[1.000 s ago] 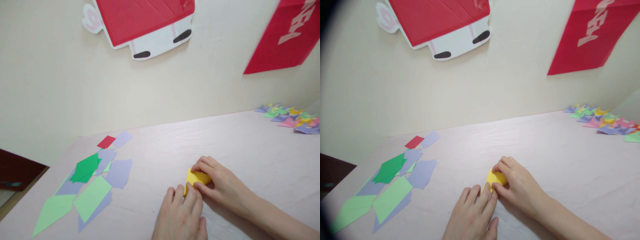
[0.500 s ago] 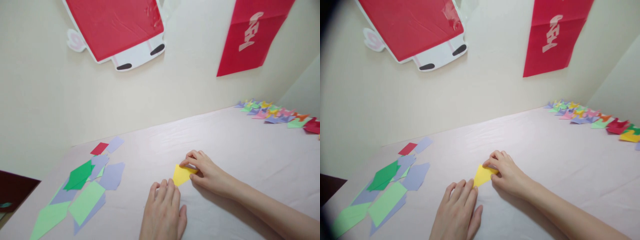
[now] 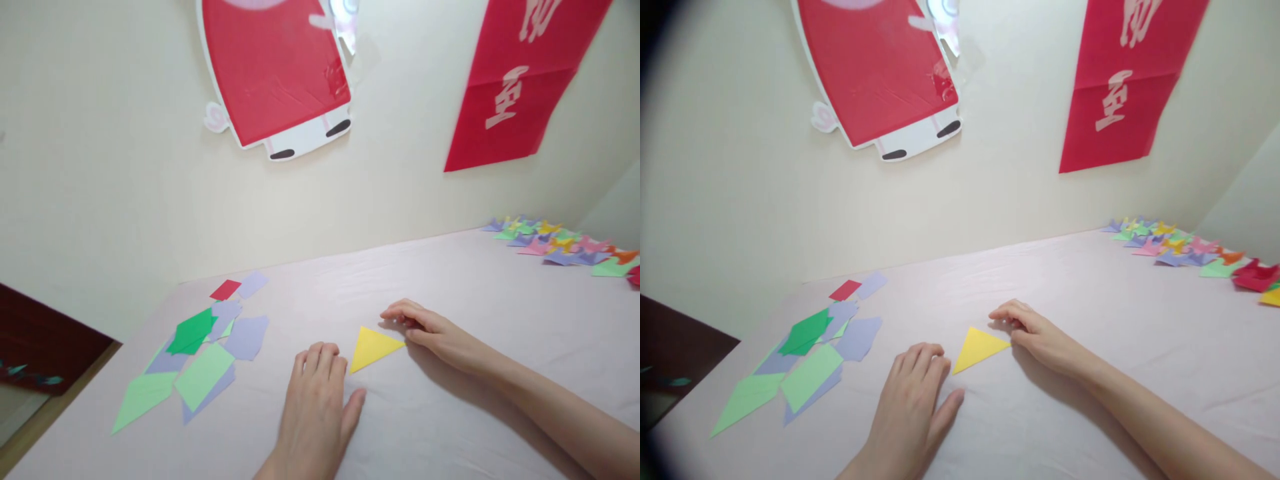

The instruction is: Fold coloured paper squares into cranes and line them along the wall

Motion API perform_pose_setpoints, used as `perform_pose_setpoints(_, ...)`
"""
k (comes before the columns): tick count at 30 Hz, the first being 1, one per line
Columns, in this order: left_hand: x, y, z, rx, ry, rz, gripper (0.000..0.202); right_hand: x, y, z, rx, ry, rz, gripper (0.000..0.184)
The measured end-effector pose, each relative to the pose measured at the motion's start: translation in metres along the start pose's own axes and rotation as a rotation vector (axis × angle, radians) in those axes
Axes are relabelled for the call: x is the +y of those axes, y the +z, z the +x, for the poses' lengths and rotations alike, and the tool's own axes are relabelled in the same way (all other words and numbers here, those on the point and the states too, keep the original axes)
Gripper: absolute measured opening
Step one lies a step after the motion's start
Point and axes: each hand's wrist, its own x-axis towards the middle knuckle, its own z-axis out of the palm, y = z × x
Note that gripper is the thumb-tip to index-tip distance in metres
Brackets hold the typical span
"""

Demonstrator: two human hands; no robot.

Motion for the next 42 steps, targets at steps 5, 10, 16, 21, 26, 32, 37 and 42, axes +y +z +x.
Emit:
perform_pose_setpoints(5, 0.010, 0.017, 0.024, 0.024, -0.068, -0.192, 0.043, -0.010, 0.013, 0.001, -0.047, -0.033, -0.135, 0.043)
perform_pose_setpoints(10, 0.005, 0.025, 0.030, 0.048, -0.116, -0.361, 0.042, -0.012, 0.021, 0.005, -0.090, -0.091, -0.118, 0.037)
perform_pose_setpoints(16, -0.001, 0.036, 0.025, 0.102, -0.111, -0.399, 0.049, -0.008, 0.022, 0.007, -0.042, -0.029, -0.176, 0.046)
perform_pose_setpoints(21, -0.001, 0.039, 0.022, 0.096, -0.111, -0.377, 0.039, -0.005, 0.024, 0.007, -0.060, -0.089, -0.143, 0.030)
perform_pose_setpoints(26, 0.001, 0.029, 0.023, 0.062, -0.113, -0.385, 0.028, -0.009, 0.029, 0.004, -0.051, -0.167, -0.088, 0.020)
perform_pose_setpoints(32, 0.002, 0.023, 0.022, -0.029, 0.094, -0.250, 0.053, -0.010, 0.023, 0.006, -0.018, -0.385, -0.183, 0.023)
perform_pose_setpoints(37, -0.002, 0.028, 0.015, -0.162, 0.163, -0.113, 0.082, -0.001, 0.009, 0.012, 0.012, -0.468, -0.415, 0.024)
perform_pose_setpoints(42, 0.002, 0.034, 0.007, -0.124, 0.135, -0.024, 0.086, -0.002, 0.013, 0.003, 0.072, -0.512, -0.708, 0.023)
